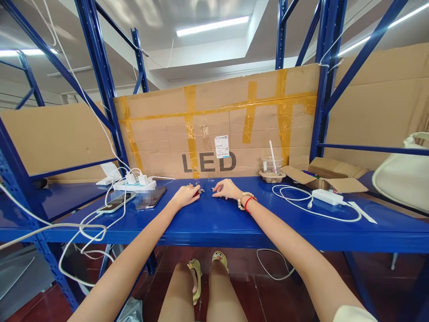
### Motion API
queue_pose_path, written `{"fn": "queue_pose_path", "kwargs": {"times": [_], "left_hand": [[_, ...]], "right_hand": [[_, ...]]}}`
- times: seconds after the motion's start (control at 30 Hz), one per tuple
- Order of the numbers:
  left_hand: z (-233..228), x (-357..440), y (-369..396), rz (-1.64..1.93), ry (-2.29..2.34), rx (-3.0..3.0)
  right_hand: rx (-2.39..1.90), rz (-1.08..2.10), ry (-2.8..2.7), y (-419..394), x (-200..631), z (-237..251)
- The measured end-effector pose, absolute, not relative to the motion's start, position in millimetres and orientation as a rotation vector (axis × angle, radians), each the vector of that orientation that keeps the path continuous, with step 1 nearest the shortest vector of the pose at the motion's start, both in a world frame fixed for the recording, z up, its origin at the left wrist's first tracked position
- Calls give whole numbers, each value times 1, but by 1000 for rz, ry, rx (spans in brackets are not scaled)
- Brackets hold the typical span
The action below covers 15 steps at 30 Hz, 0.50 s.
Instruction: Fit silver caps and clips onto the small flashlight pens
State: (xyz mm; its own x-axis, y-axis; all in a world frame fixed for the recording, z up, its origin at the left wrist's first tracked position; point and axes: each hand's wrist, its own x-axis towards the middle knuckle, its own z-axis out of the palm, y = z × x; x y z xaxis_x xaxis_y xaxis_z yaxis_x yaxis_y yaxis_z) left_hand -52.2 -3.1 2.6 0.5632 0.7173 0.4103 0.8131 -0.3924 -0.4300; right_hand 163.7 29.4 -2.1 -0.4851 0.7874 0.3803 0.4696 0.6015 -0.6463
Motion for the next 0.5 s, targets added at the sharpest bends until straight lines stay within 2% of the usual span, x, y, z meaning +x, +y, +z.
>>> {"fn": "queue_pose_path", "kwargs": {"times": [0.5], "left_hand": [[-2,-57,2,-257,-872,-2299]], "right_hand": [[-996,503,-2241,27,163,0]]}}
